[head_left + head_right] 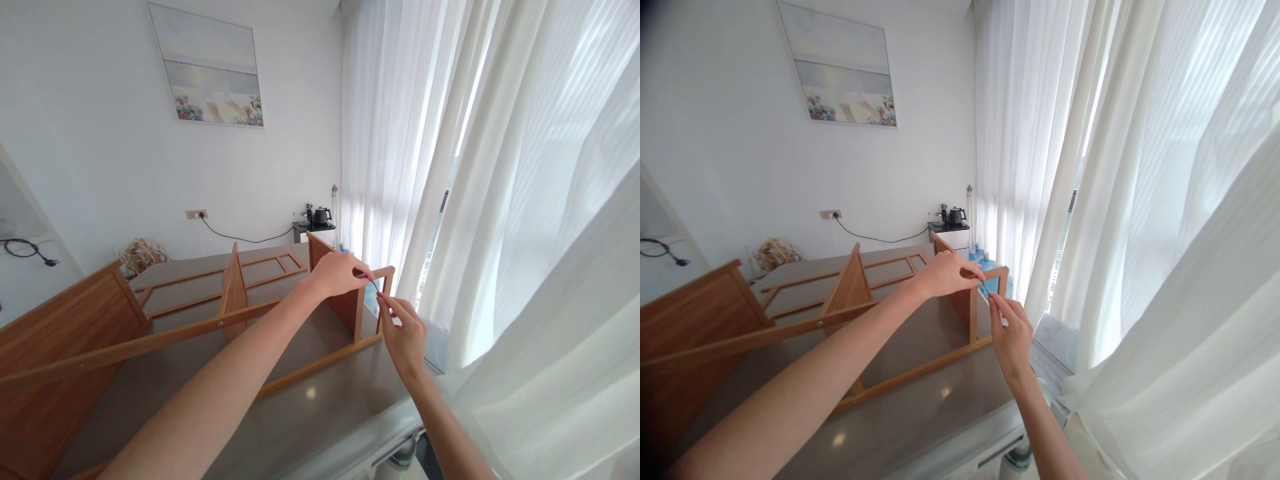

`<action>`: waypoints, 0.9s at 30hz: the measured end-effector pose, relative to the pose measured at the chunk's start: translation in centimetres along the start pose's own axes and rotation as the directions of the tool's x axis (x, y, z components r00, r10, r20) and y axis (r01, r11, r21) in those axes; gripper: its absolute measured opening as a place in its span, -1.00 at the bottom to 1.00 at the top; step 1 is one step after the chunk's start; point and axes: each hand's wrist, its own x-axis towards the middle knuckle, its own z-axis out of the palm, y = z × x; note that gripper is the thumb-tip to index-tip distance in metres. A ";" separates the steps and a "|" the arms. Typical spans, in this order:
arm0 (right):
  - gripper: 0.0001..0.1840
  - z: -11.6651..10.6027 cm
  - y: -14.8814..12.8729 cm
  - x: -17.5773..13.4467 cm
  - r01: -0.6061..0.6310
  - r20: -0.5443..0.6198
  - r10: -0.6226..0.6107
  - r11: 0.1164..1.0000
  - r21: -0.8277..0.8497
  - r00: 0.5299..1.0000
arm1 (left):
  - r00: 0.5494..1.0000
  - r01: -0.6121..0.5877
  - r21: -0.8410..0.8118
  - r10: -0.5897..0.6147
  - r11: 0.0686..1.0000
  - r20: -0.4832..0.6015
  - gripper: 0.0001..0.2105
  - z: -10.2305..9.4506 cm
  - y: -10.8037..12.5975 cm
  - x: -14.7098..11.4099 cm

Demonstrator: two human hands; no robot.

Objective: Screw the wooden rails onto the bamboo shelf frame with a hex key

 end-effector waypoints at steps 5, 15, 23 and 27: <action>-0.77 -0.4 0.1 0.4 0.014 0.029 -0.013 1.000 -0.015 0.999 | 1.000 -0.008 0.005 0.009 1.000 -0.012 -0.83 0.0 0.1 0.0; -0.74 -1.3 -0.1 1.2 0.055 0.116 -0.045 0.995 -0.081 0.992 | 1.000 -0.009 0.002 0.009 1.000 -0.010 -0.82 0.2 -0.2 0.1; -0.70 -3.3 -0.1 2.8 0.282 0.220 -0.235 0.934 -0.217 0.947 | 1.000 -0.025 -0.023 0.024 0.999 -0.019 -0.83 0.1 -0.2 0.0; -0.63 -4.1 0.5 3.8 0.365 0.312 -0.276 0.889 -0.278 0.909 | 1.000 -0.023 -0.013 0.023 1.000 -0.007 -0.83 0.1 -0.3 0.0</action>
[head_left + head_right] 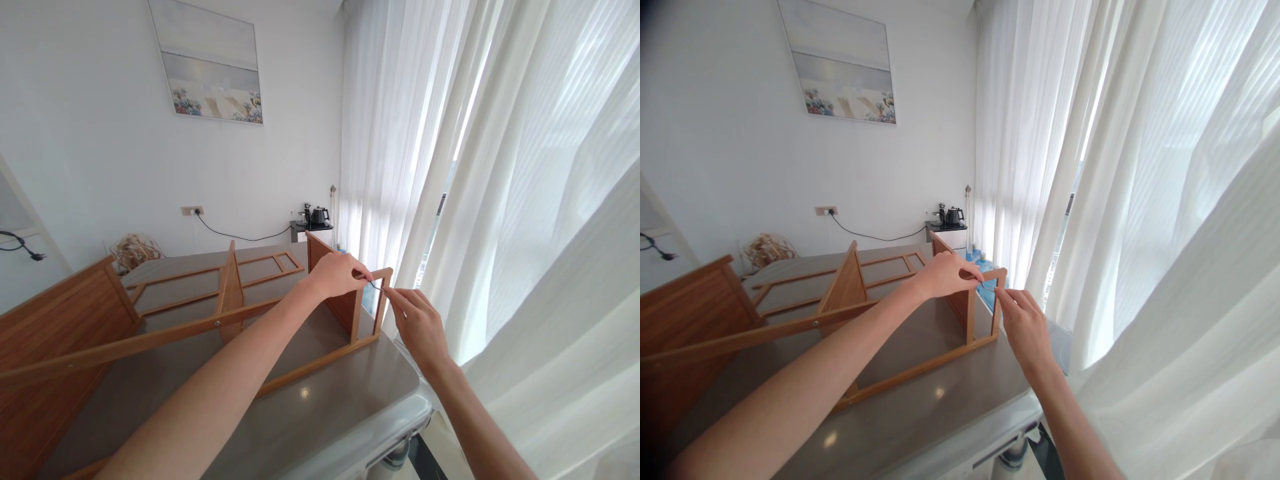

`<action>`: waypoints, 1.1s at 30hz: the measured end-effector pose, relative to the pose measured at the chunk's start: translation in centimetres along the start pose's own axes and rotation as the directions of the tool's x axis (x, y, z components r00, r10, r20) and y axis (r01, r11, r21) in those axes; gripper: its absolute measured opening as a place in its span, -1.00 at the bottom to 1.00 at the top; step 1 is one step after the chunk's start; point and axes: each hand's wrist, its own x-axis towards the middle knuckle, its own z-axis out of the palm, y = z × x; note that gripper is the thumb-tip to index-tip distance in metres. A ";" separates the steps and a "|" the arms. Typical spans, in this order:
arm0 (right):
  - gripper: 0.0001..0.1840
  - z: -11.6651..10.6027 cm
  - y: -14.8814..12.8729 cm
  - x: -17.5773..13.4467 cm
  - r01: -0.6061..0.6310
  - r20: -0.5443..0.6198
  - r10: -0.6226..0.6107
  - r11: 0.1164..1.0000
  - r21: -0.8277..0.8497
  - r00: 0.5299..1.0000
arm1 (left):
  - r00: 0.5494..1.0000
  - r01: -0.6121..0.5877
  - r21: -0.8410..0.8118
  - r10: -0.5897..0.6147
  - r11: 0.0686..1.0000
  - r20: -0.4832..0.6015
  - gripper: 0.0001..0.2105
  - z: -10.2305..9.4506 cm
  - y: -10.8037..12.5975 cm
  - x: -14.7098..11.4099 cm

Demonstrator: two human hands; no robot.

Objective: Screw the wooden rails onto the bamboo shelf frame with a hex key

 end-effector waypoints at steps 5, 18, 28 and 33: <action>-0.59 -1.0 1.0 1.0 0.098 0.097 -0.094 0.994 -0.044 0.991 | 1.000 -0.005 0.013 0.005 1.000 0.004 -0.81 0.0 0.0 0.0; -0.62 0.7 -3.3 0.4 -0.523 0.294 0.432 0.697 0.491 0.853 | 1.000 0.006 0.021 -0.006 1.000 -0.004 -0.80 0.0 0.0 -0.1; -0.50 1.9 -6.2 1.1 -0.608 0.452 0.454 0.293 0.738 0.768 | 1.000 0.021 0.041 -0.021 0.999 -0.012 -0.80 -0.1 0.3 -0.1; -0.59 2.2 -6.0 0.5 -0.547 0.315 0.473 0.509 0.665 0.823 | 1.000 0.012 0.037 -0.012 0.999 -0.007 -0.79 0.0 0.1 0.1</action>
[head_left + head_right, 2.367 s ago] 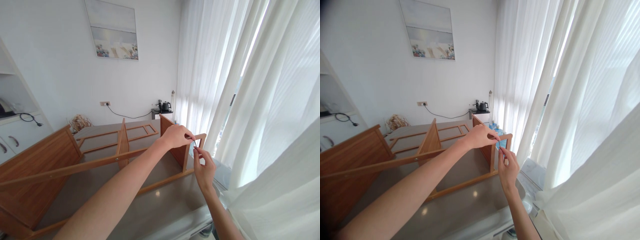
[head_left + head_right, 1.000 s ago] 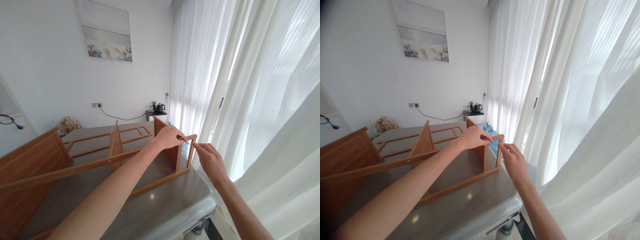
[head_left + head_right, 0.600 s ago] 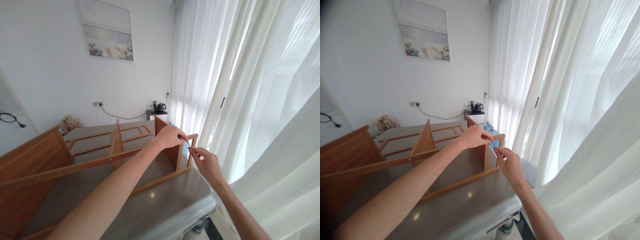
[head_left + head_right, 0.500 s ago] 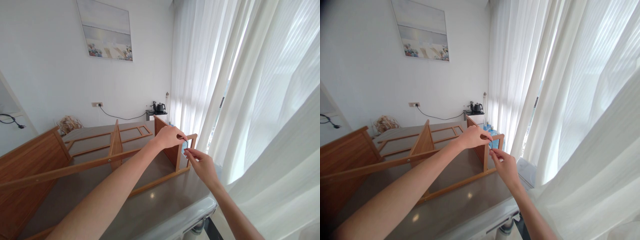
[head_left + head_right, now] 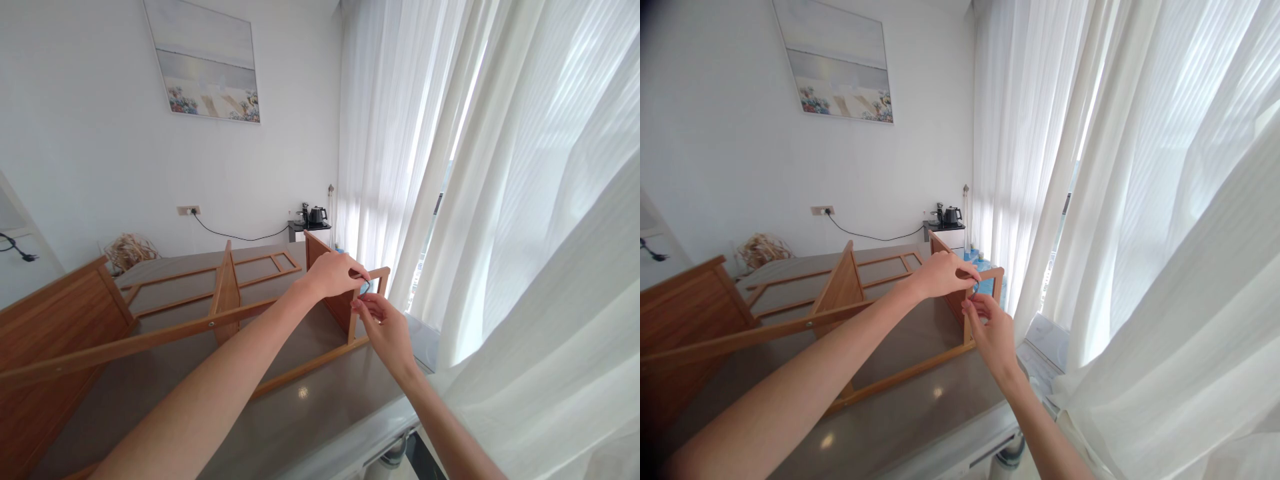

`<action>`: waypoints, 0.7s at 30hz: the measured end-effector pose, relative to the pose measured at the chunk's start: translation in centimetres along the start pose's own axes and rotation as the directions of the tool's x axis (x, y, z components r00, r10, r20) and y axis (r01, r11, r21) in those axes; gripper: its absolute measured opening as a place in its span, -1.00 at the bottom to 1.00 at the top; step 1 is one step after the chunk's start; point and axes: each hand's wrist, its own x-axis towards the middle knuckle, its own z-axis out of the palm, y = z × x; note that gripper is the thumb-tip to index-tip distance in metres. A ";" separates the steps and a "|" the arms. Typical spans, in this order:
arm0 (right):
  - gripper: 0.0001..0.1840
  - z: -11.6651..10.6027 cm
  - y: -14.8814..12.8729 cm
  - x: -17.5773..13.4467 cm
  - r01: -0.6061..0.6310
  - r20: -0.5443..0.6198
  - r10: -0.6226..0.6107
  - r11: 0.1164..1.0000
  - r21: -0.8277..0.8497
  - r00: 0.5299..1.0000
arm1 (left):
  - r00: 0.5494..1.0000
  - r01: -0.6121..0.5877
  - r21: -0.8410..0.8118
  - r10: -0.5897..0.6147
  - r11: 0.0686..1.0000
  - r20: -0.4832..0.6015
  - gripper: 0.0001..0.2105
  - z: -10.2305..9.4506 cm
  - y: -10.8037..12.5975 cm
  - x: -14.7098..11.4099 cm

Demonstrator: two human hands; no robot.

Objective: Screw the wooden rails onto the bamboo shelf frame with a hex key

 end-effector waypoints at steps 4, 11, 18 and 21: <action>-0.65 -0.6 0.2 -0.1 0.076 -0.025 -0.082 0.977 -0.199 0.996 | 1.000 -0.009 0.008 0.009 1.000 -0.002 -0.79 0.0 0.0 0.0; -0.70 -1.8 0.0 -0.2 0.164 -0.018 -0.183 0.914 -0.370 0.983 | 1.000 -0.002 0.001 0.002 1.000 -0.001 -0.79 0.1 -0.1 0.0; -0.71 -3.3 1.3 0.4 0.239 -0.031 -0.308 0.794 -0.558 0.951 | 1.000 -0.010 -0.009 0.010 1.000 0.000 -0.81 0.0 -0.1 0.0; -0.72 -3.5 1.5 0.8 0.256 -0.015 -0.320 0.784 -0.566 0.947 | 1.000 -0.009 -0.013 0.009 1.000 0.000 -0.80 0.0 0.0 0.0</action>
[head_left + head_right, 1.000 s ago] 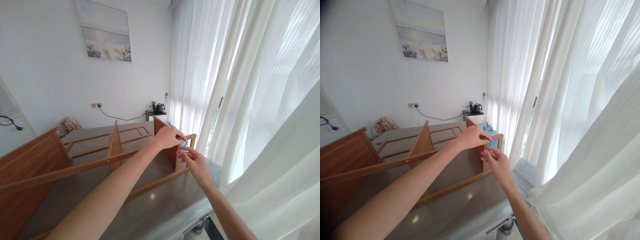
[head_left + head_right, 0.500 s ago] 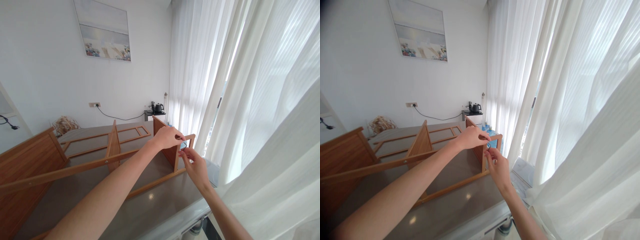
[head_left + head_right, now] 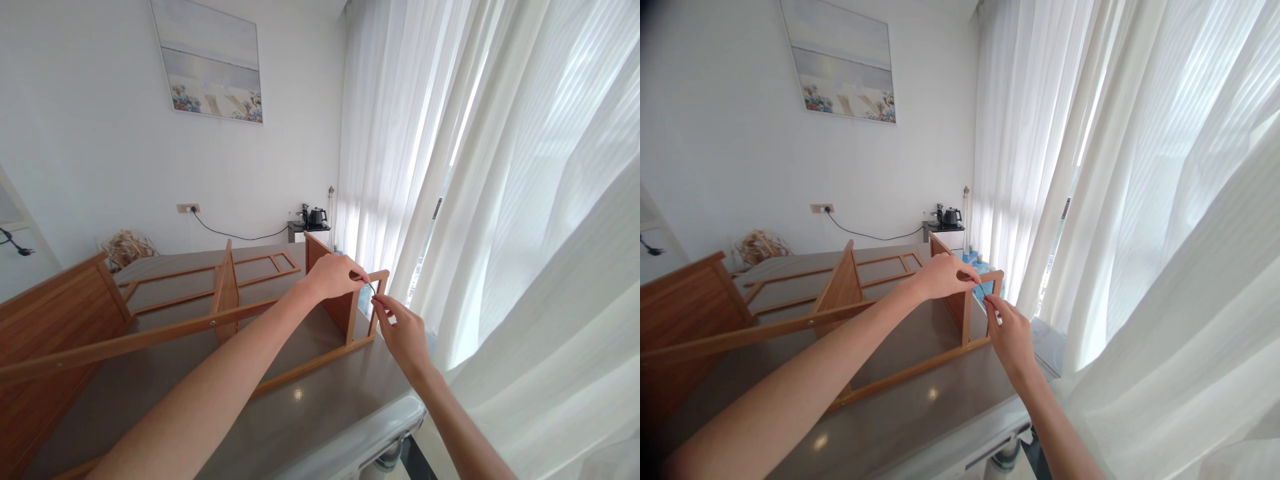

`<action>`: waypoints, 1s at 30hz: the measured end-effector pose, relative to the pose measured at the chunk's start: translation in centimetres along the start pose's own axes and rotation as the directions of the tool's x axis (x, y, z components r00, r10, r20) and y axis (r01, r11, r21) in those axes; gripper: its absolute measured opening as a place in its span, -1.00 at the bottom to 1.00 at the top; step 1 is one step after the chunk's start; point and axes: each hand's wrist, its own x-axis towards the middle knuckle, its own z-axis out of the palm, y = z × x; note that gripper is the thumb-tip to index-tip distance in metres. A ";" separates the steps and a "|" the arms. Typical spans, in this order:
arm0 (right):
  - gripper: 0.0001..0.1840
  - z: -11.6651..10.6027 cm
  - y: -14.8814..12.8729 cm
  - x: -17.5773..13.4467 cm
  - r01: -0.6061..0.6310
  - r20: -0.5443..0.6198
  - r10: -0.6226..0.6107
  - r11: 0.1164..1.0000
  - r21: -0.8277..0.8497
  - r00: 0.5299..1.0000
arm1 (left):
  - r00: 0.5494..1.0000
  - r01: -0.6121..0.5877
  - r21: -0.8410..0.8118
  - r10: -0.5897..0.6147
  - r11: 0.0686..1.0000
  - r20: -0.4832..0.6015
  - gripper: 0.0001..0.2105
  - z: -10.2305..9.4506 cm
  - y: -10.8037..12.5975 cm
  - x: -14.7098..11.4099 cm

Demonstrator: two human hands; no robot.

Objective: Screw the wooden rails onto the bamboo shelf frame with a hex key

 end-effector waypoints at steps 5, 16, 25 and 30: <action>-0.70 0.3 0.2 0.3 0.023 0.023 -0.023 1.000 -0.007 0.999 | 1.000 -0.010 0.012 0.010 1.000 -0.010 -0.80 0.1 -0.1 0.0; -0.70 -0.2 0.5 0.7 0.102 0.038 -0.099 0.989 -0.111 0.994 | 1.000 -0.012 0.011 0.012 1.000 -0.027 -0.79 0.4 -0.5 0.1; -0.66 -2.2 -0.5 1.4 0.169 0.131 -0.142 0.960 -0.225 0.981 | 1.000 -0.009 0.014 0.009 1.000 -0.019 -0.80 0.3 -0.4 0.1; -0.72 -0.8 -1.7 1.0 -0.233 0.255 0.186 0.958 0.167 0.949 | 0.999 -0.021 0.028 0.022 0.999 -0.031 -0.79 0.3 -0.4 0.1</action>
